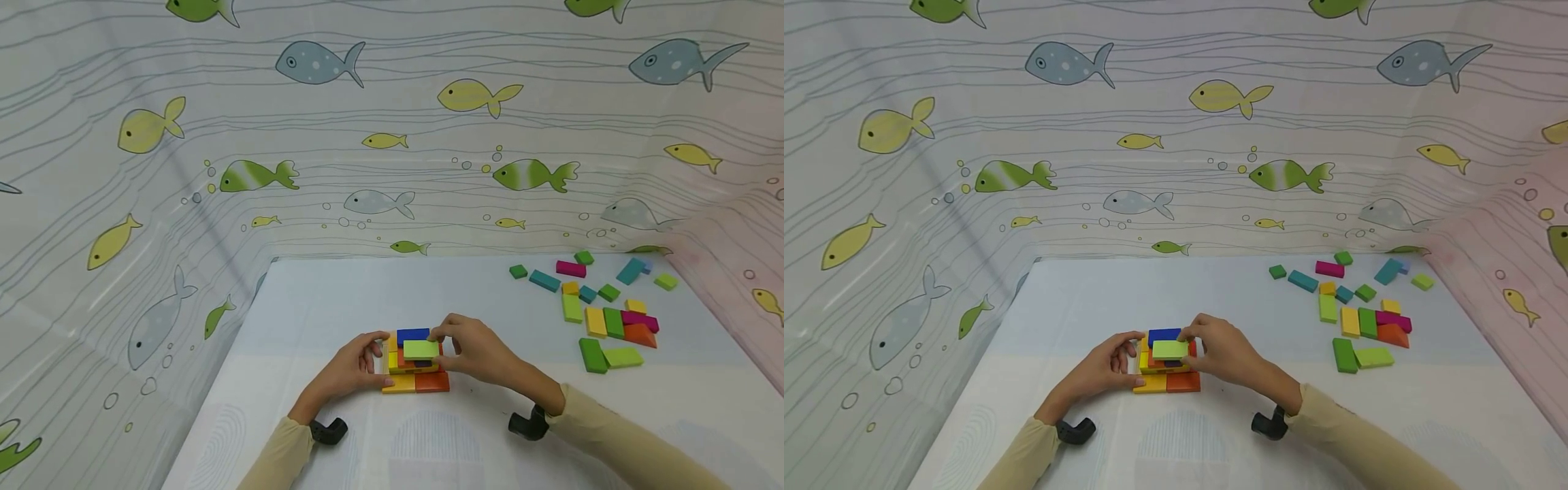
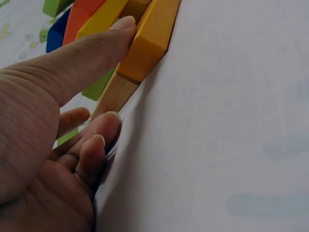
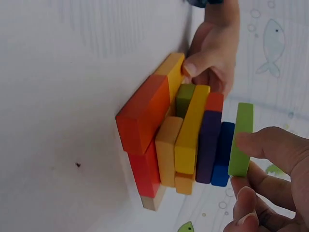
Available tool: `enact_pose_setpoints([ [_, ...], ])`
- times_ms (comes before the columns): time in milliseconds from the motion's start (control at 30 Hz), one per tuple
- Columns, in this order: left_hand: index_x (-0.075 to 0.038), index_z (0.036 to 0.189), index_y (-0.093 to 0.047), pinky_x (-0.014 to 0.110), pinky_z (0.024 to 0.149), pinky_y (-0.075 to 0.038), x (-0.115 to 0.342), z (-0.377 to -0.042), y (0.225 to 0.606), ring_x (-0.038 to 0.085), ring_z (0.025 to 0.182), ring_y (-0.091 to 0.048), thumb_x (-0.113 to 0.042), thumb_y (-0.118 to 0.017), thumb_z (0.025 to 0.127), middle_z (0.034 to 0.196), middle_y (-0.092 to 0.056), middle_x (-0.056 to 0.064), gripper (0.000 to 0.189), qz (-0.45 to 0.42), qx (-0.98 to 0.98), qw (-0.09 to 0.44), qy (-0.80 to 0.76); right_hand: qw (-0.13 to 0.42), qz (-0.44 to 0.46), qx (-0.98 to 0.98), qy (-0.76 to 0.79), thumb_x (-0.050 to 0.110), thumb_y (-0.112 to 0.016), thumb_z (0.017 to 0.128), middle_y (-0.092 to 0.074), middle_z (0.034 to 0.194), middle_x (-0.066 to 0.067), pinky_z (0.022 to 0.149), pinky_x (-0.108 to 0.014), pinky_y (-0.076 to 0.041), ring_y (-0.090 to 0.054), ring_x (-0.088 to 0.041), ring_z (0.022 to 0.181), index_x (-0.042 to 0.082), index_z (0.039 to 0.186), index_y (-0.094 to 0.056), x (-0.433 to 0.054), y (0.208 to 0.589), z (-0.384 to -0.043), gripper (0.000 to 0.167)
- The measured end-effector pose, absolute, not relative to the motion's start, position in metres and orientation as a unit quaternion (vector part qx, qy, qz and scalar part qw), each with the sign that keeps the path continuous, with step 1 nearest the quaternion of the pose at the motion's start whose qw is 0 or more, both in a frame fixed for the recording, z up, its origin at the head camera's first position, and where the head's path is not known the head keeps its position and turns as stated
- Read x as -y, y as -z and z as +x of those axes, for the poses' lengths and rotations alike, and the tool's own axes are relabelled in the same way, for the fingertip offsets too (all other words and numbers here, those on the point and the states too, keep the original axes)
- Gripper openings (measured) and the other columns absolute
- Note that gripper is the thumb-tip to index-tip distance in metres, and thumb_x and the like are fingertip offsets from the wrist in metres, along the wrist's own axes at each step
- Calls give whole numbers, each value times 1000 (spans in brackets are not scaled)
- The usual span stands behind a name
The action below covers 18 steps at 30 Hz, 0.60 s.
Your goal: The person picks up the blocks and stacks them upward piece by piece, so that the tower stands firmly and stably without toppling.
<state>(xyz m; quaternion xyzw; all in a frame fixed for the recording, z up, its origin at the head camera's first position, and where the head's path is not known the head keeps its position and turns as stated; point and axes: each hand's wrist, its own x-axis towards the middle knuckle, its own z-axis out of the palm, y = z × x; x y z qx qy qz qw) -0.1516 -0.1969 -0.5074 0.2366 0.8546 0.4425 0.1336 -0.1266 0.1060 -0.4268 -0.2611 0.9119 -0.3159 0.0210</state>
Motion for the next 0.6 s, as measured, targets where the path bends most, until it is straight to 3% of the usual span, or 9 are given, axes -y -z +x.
enact_pose_setpoints([
  [333, -19, 149, -50, 26, 67, -49, 197, -151, 507, 14, 75, -57, -36, -91, 79, 110, -57, -2, 84, 242, -852, 135, -444, 11, -273, -912, 306, 21, -88, 83, -66, 108, -2, 71, -22, -53, -63, -23, 88, 13, 113, -78, -95, 435, -123, 33],
  [600, -17, 149, -50, 26, 67, -49, 197, -151, 506, 14, 75, -57, -36, -92, 78, 110, -57, -2, 84, 243, -853, 132, -443, 0, -264, -911, 318, 22, -90, 82, -64, 111, 1, 65, -22, -50, -53, -13, 77, 16, 113, -77, -95, 436, -122, 35],
])
